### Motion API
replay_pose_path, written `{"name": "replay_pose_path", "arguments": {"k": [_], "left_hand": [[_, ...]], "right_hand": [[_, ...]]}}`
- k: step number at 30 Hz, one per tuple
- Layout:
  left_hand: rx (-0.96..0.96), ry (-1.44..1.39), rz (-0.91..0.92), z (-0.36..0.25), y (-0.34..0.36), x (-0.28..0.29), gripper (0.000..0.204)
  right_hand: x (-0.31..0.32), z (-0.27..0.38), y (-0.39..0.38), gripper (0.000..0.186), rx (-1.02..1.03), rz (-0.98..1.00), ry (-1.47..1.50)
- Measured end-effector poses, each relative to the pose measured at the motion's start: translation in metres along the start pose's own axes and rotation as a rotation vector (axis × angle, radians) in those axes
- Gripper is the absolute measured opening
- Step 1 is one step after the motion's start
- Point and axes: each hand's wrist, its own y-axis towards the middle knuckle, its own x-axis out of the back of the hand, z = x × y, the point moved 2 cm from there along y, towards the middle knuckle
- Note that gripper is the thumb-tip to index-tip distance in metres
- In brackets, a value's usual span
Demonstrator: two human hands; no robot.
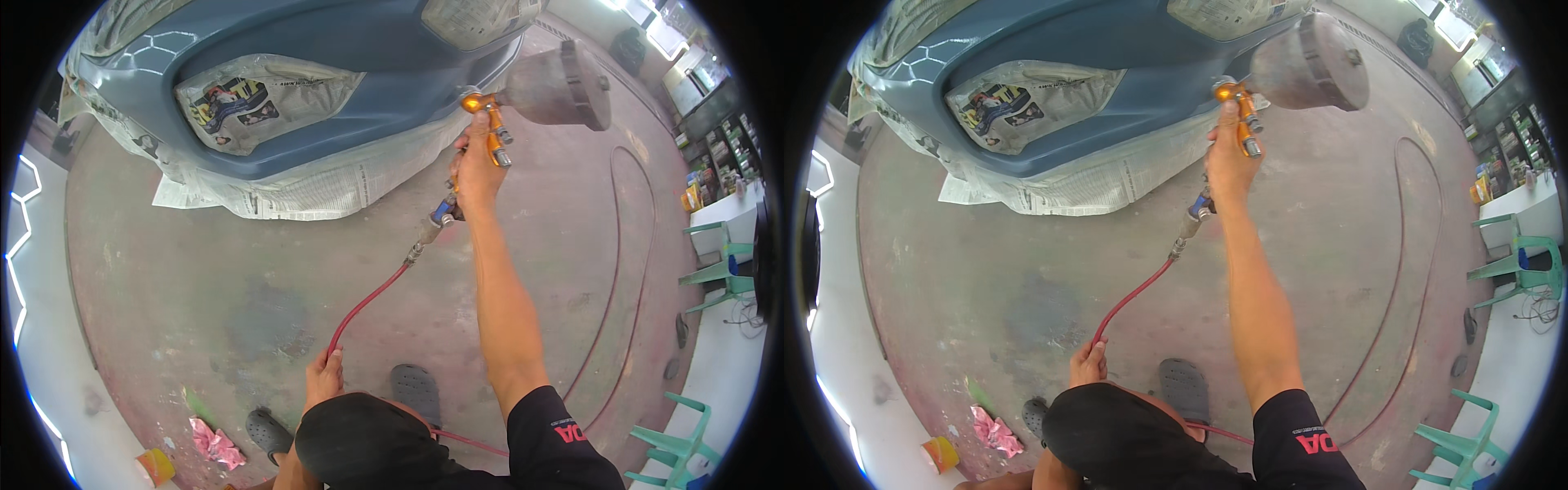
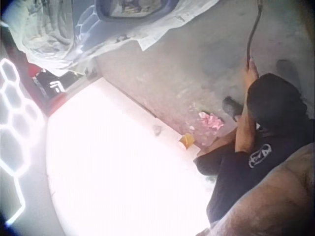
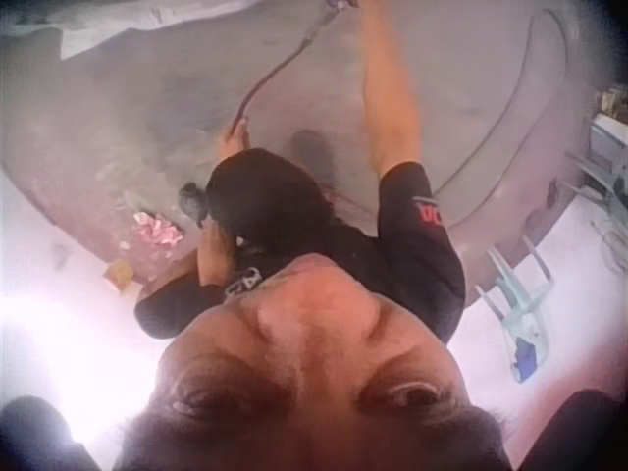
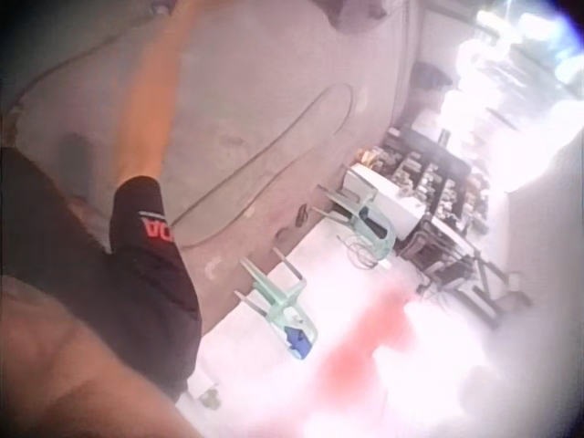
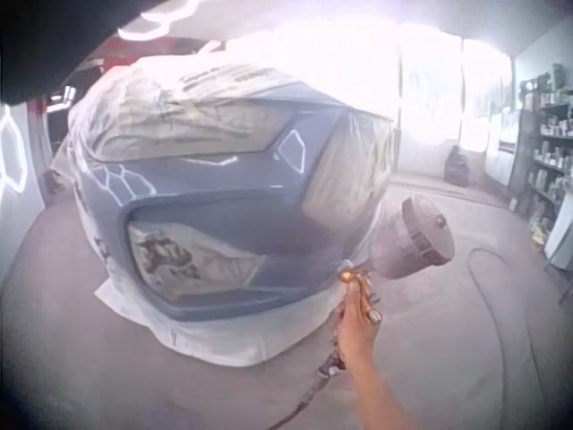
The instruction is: The person uses a spray gun to apply blue paint to a car bumper that is masked with newspaper. The person moves the spray gun in steady horizontal passes across the bumper surface, maintaining consistent distance and coverage.
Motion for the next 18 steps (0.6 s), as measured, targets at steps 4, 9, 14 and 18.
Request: {"name": "replay_pose_path", "arguments": {"k": [4,9,14,18], "left_hand": [[-0.019,0.048,-0.059,0.008,0.003,-0.004,0.029],[-0.025,0.021,-0.041,0.014,-0.004,0.018,0.026],[0.013,-0.019,-0.108,0.023,-0.008,0.035,0.023],[0.027,-0.042,-0.161,0.037,-0.004,0.048,0.024]], "right_hand": [[-0.002,0.017,-0.006,0.054,0.092,-0.031,-0.022],[-0.034,0.008,-0.03,0.054,0.025,0.099,-0.074],[-0.088,-0.004,-0.068,0.052,0.081,0.226,-0.132],[-0.128,0.0,-0.104,0.051,0.079,0.364,-0.08]]}}
